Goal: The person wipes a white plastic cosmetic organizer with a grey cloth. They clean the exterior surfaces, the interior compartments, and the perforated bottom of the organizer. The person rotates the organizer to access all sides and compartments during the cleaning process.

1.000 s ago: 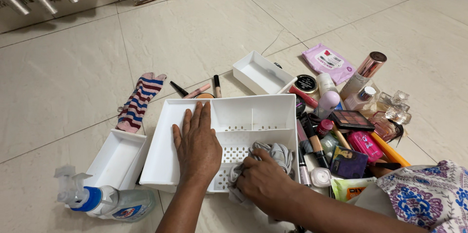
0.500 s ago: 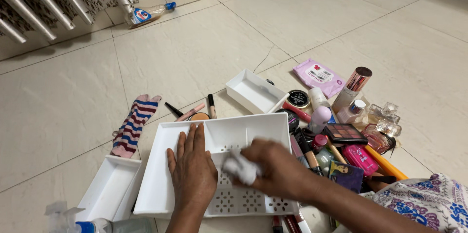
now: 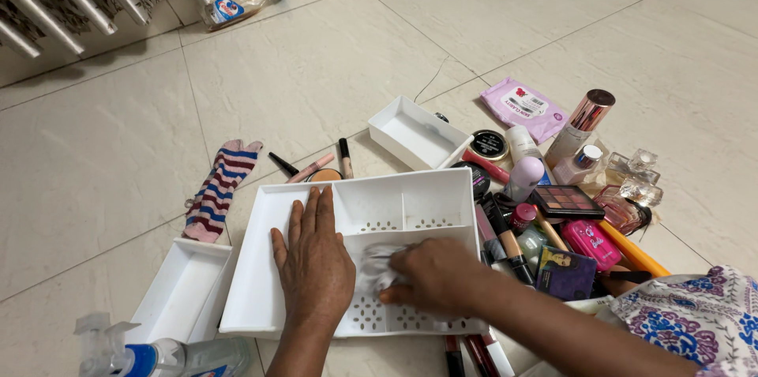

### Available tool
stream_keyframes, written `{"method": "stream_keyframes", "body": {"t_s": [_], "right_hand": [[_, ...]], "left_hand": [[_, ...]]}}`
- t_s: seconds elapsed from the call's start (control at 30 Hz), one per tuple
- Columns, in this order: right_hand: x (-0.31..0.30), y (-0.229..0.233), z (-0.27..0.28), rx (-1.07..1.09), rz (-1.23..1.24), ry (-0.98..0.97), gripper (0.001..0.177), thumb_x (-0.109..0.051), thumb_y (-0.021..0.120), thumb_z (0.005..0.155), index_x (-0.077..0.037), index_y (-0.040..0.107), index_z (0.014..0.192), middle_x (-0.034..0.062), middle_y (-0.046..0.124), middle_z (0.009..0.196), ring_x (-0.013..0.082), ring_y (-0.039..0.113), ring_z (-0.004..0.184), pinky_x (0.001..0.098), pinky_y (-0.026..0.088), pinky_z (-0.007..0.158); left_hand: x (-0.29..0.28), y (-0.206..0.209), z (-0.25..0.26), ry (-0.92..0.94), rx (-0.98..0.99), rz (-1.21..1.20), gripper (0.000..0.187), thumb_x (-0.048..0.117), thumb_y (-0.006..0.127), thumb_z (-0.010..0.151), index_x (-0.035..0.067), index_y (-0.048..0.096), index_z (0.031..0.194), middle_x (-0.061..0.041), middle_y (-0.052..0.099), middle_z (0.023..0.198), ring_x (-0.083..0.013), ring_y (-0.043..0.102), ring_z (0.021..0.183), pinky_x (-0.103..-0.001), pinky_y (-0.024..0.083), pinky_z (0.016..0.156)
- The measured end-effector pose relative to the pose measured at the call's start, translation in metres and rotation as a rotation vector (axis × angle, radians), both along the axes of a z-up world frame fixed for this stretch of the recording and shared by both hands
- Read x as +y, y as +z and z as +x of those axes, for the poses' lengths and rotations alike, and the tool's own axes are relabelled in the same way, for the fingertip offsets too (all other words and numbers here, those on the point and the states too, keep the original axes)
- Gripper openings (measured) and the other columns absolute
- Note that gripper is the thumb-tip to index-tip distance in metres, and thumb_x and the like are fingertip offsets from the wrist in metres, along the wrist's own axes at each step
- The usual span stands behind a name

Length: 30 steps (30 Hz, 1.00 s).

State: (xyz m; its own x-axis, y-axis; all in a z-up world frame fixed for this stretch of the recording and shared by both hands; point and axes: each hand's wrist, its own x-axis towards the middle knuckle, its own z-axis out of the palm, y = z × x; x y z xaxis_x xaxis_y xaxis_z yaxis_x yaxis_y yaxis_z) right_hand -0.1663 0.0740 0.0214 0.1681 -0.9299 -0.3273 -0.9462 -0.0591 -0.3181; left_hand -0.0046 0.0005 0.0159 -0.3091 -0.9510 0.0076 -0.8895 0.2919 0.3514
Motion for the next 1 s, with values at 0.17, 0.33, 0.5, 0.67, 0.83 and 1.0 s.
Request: {"method": "stream_keyframes", "body": {"t_s": [0.17, 0.33, 0.5, 0.67, 0.83, 1.0], "right_hand": [[0.002, 0.006, -0.007, 0.168, 0.111, -0.091, 0.059, -0.067, 0.065, 0.089, -0.011, 0.071, 0.105, 0.0161, 0.073, 0.093, 0.0358, 0.070, 0.094, 0.0491, 0.054, 0.087], [0.001, -0.021, 0.017, -0.221, -0.196, -0.053, 0.046, -0.051, 0.071, 0.088, -0.007, 0.070, 0.104, 0.0167, 0.073, 0.091, 0.0379, 0.071, 0.089, 0.0501, 0.055, 0.081], [-0.002, -0.021, 0.011, -0.248, -0.108, 0.136, 0.043, -0.037, 0.080, 0.082, -0.005, 0.067, 0.107, 0.0167, 0.070, 0.099, 0.0374, 0.069, 0.092, 0.0490, 0.054, 0.082], [0.008, 0.008, -0.014, 0.029, 0.058, 0.193, 0.035, -0.020, 0.082, 0.078, -0.006, 0.069, 0.107, 0.0164, 0.072, 0.101, 0.0362, 0.068, 0.103, 0.0482, 0.052, 0.091], [0.008, 0.074, -0.049, -0.302, 0.067, 0.012, 0.049, -0.017, 0.079, 0.076, -0.014, 0.074, 0.125, 0.0107, 0.079, 0.103, 0.0225, 0.077, 0.095, 0.0370, 0.059, 0.084], [0.006, 0.121, -0.070, -0.483, -0.191, -0.404, 0.045, -0.015, 0.073, 0.081, -0.014, 0.072, 0.127, 0.0059, 0.083, 0.095, 0.0178, 0.080, 0.080, 0.0345, 0.067, 0.070]], "left_hand": [[0.003, -0.001, -0.003, -0.012, 0.043, -0.015, 0.074, 0.011, 0.051, 0.092, 0.019, 0.024, 0.160, -0.002, 0.021, 0.170, -0.0251, 0.012, 0.152, -0.058, 0.002, 0.120], [0.003, -0.004, -0.001, -0.014, 0.037, -0.036, 0.073, 0.006, 0.051, 0.090, 0.017, 0.025, 0.157, -0.002, 0.024, 0.167, -0.0256, 0.015, 0.153, -0.059, 0.002, 0.121], [0.001, -0.009, 0.002, -0.030, 0.053, -0.064, 0.075, 0.005, 0.051, 0.090, 0.016, 0.026, 0.160, -0.003, 0.025, 0.169, -0.0276, 0.015, 0.152, -0.060, 0.002, 0.120], [0.002, -0.003, 0.002, -0.034, 0.053, -0.043, 0.076, 0.007, 0.052, 0.090, 0.016, 0.025, 0.161, -0.004, 0.024, 0.169, -0.0274, 0.016, 0.152, -0.060, 0.005, 0.119], [0.003, 0.009, 0.001, -0.051, 0.018, -0.032, 0.076, 0.009, 0.054, 0.090, 0.014, 0.024, 0.160, -0.004, 0.023, 0.169, -0.0285, 0.015, 0.151, -0.061, 0.006, 0.119], [0.007, 0.031, -0.007, -0.052, -0.061, -0.001, 0.083, 0.020, 0.064, 0.087, 0.017, 0.023, 0.159, -0.010, 0.016, 0.168, -0.0343, 0.010, 0.154, -0.059, 0.005, 0.118]]}}
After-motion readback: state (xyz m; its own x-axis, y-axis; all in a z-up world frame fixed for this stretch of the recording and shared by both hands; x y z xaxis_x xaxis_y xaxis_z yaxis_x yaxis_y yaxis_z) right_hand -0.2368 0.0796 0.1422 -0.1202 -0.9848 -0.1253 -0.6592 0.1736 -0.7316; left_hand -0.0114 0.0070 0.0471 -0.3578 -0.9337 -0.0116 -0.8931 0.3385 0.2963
